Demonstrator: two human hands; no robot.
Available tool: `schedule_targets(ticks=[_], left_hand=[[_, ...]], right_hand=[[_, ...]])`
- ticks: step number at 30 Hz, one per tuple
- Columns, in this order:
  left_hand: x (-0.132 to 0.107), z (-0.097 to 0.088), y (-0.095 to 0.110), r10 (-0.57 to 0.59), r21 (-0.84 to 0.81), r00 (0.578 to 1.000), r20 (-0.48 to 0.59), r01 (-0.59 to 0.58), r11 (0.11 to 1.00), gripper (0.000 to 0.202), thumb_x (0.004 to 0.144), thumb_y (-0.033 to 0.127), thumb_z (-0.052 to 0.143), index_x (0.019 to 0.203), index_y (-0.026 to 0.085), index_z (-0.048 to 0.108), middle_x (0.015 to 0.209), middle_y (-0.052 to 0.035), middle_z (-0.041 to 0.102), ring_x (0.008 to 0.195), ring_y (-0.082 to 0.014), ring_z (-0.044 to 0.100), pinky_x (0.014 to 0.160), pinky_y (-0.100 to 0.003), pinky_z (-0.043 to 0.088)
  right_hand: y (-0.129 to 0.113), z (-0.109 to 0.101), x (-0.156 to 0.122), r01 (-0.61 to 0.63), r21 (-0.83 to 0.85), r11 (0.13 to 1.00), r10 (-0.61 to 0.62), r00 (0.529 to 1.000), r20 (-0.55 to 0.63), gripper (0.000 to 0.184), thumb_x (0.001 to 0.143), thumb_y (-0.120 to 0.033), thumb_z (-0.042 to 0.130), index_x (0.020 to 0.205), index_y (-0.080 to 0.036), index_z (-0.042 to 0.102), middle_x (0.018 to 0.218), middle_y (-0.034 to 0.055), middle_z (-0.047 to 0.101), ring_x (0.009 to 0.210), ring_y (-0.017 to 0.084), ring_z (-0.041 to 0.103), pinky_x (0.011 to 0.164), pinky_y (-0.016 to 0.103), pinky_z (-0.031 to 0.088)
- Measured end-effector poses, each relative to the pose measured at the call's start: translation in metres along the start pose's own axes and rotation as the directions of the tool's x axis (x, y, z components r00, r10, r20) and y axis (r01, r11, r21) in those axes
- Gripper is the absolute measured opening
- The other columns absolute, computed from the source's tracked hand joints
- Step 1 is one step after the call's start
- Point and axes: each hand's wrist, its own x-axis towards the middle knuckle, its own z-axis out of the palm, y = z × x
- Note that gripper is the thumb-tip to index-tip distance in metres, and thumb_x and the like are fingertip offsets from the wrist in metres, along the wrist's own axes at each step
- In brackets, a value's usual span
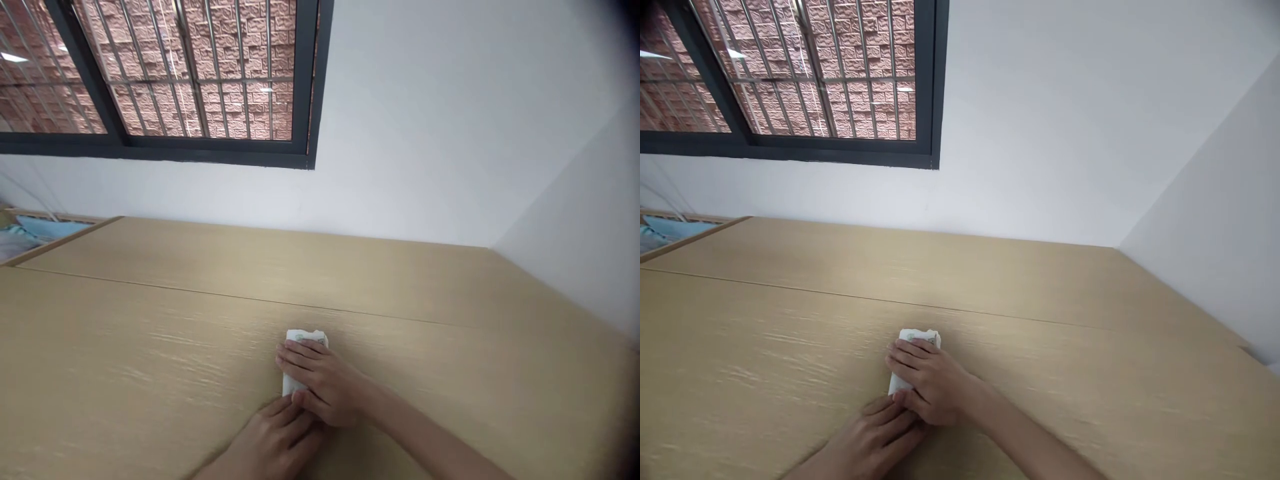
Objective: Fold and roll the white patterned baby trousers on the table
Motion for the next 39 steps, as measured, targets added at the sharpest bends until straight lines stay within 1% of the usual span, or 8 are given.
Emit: schedule_targets(ticks=[5, 10, 15, 21, 26, 31, 34, 39], left_hand=[[-0.002, 0.006, -0.002, 0.019, 0.036, 1.0, -0.025, -0.018, 0.999, 0.032, 0.107, 0.021, 0.034, 0.113, 0.014, 0.065, 0.093, -0.002, 0.07, 0.09, -0.0181, 0.063, 0.102, -0.031, 0.046], [-0.006, 0.007, -0.003, -0.004, 0.007, 1.0, 0.0, 0.004, 1.0, 0.031, 0.107, 0.023, 0.036, 0.117, 0.017, 0.064, 0.095, -0.0007, 0.07, 0.096, -0.0188, 0.063, 0.105, -0.032, 0.045], [-0.004, 0.004, -0.003, 0.01, 0.026, 1.0, -0.02, -0.01, 1.0, 0.03, 0.106, 0.023, 0.038, 0.12, 0.017, 0.065, 0.098, -0.0002, 0.071, 0.095, -0.0185, 0.063, 0.101, -0.031, 0.047], [-0.003, -0.001, -0.004, 0.025, 0.049, 0.996, 0.086, -0.029, 0.998, 0.03, 0.106, 0.026, 0.042, 0.129, 0.018, 0.06, 0.11, -0.0023, 0.071, 0.103, -0.0201, 0.063, 0.099, -0.033, 0.049], [-0.001, 0.0, -0.003, 0.007, 0.026, 1.0, 0.0, -0.007, 1.0, 0.037, 0.109, 0.025, 0.03, 0.123, 0.017, 0.063, 0.107, 0.0003, 0.072, 0.099, -0.0178, 0.063, 0.099, -0.03, 0.047], [-0.011, 0.011, -0.006, 0.036, 0.084, 0.999, -0.008, -0.035, 0.996, 0.031, 0.107, 0.025, 0.038, 0.123, 0.016, 0.063, 0.106, -0.0023, 0.072, 0.103, -0.0187, 0.063, 0.102, -0.031, 0.047], [-0.015, 0.015, -0.008, 0.035, 0.088, 0.999, -0.015, -0.034, 0.996, 0.034, 0.108, 0.024, 0.034, 0.126, 0.016, 0.062, 0.105, -0.0029, 0.072, 0.102, -0.0188, 0.064, 0.101, -0.032, 0.048], [-0.01, 0.003, -0.008, 0.059, 0.1, 0.995, 0.083, -0.067, 0.993, 0.037, 0.109, 0.026, 0.03, 0.125, 0.015, 0.062, 0.109, -0.0046, 0.072, 0.105, -0.0186, 0.064, 0.102, -0.031, 0.049]], right_hand=[[0.0, 0.001, 0.0, -0.027, -0.022, 0.999, 0.027, 0.999, 0.045, 0.054, 0.105, -0.036, 0.041, 0.155, -0.015, 0.038, 0.159, 0.0095, 0.038, 0.151, 0.023, 0.027, 0.126, 0.044, 0.018], [0.001, 0.007, -0.001, -0.017, -0.028, 0.999, 0.017, 1.0, -0.013, 0.052, 0.103, -0.031, 0.044, 0.154, -0.018, 0.041, 0.158, 0.0084, 0.041, 0.15, 0.024, 0.03, 0.126, 0.045, 0.02], [0.0, 0.006, -0.003, -0.01, -0.023, 1.0, 0.01, 1.0, -0.008, 0.053, 0.103, -0.032, 0.044, 0.154, -0.018, 0.04, 0.159, 0.0085, 0.039, 0.15, 0.023, 0.028, 0.126, 0.045, 0.019], [0.0, 0.005, -0.003, -0.006, -0.01, 1.0, 0.006, 1.0, -0.02, 0.052, 0.105, -0.036, 0.041, 0.154, -0.019, 0.04, 0.158, 0.0079, 0.042, 0.15, 0.023, 0.029, 0.126, 0.045, 0.019], [-0.002, 0.004, -0.003, -0.009, -0.017, 1.0, 0.009, 1.0, -0.008, 0.052, 0.105, -0.037, 0.04, 0.153, -0.018, 0.041, 0.158, 0.0087, 0.041, 0.15, 0.024, 0.029, 0.126, 0.046, 0.018], [-0.005, 0.002, -0.003, 0.0, -0.018, 1.0, -0.001, 0.999, -0.044, 0.05, 0.106, -0.037, 0.039, 0.151, -0.017, 0.044, 0.155, 0.0095, 0.046, 0.148, 0.024, 0.033, 0.125, 0.046, 0.022], [-0.006, 0.001, -0.004, -0.01, -0.016, 1.0, 0.009, 0.999, -0.037, 0.051, 0.106, -0.038, 0.039, 0.152, -0.018, 0.043, 0.155, 0.0097, 0.046, 0.148, 0.023, 0.034, 0.125, 0.045, 0.022], [-0.005, 0.003, -0.004, -0.007, -0.008, 1.0, 0.007, 0.999, -0.045, 0.051, 0.105, -0.037, 0.04, 0.153, -0.019, 0.043, 0.155, 0.0089, 0.046, 0.148, 0.023, 0.034, 0.125, 0.045, 0.022]])
